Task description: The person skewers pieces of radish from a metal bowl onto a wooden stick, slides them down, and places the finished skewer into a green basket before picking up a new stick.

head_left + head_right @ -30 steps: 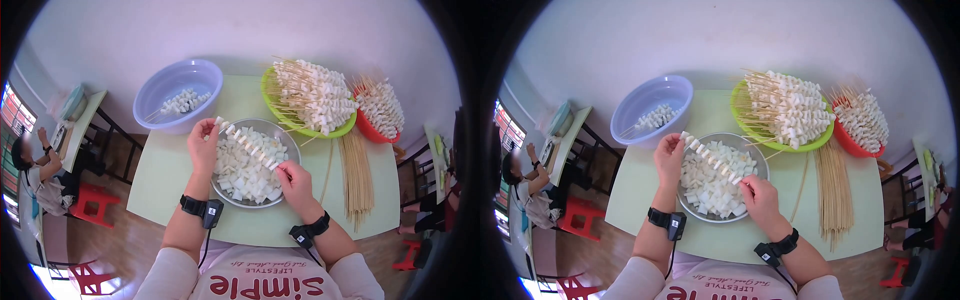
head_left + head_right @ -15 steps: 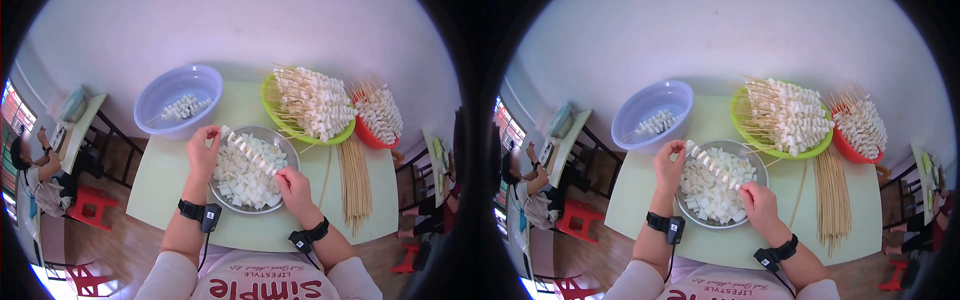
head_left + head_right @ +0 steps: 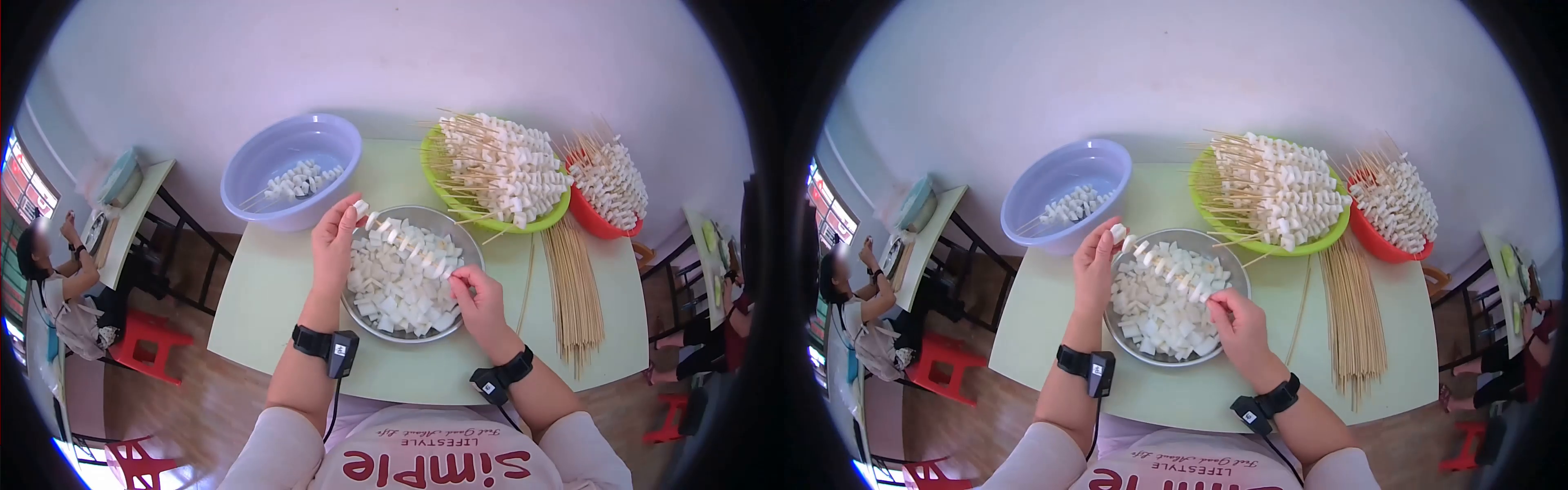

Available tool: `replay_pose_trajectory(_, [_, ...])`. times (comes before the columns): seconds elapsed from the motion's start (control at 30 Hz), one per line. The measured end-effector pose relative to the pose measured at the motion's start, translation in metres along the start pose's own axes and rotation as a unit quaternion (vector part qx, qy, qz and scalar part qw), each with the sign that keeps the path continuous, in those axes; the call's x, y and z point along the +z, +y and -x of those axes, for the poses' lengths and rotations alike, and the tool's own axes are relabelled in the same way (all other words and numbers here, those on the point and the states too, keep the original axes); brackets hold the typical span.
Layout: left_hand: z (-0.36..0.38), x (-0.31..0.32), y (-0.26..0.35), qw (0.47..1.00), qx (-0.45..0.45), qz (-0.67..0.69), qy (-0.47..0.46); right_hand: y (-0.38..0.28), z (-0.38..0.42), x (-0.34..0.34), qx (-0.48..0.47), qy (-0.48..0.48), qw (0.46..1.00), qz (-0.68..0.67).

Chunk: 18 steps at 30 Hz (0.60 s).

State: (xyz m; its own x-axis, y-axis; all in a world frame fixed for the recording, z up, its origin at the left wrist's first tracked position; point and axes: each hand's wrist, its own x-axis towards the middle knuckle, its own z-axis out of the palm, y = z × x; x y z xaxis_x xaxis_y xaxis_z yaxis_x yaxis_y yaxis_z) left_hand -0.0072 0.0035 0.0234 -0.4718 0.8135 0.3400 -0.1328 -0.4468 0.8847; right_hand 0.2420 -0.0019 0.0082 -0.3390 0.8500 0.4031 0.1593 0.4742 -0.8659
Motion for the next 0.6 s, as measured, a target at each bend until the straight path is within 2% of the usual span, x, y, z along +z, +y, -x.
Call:
replay_pose_trajectory(0.03, [-0.003,-0.002,0.001,0.998,-0.055,0.008,-0.036,0.001,0.000,0.001,-0.006,0.005,1.000,0.011])
replay_pose_trajectory(0.07, [-0.004,-0.003,-0.001,0.998,-0.060,0.007,-0.035,0.002,0.002,0.002,-0.010,0.009,1.000,0.021])
replay_pose_trajectory(0.13, [-0.006,-0.006,-0.005,0.987,-0.110,0.107,-0.037,0.003,0.001,0.003,-0.007,0.010,0.999,0.034])
replay_pose_trajectory(0.3, [-0.008,-0.010,-0.008,0.980,-0.103,0.160,-0.059,0.010,0.002,0.004,-0.044,0.025,0.996,0.071])
replay_pose_trajectory(0.47, [-0.006,-0.012,-0.007,0.971,-0.134,0.181,-0.083,0.006,0.003,0.004,0.003,0.010,0.997,0.072])
replay_pose_trajectory(0.6, [-0.008,-0.018,-0.013,0.968,-0.122,0.189,-0.108,0.006,0.003,0.004,-0.007,0.007,0.996,0.085])
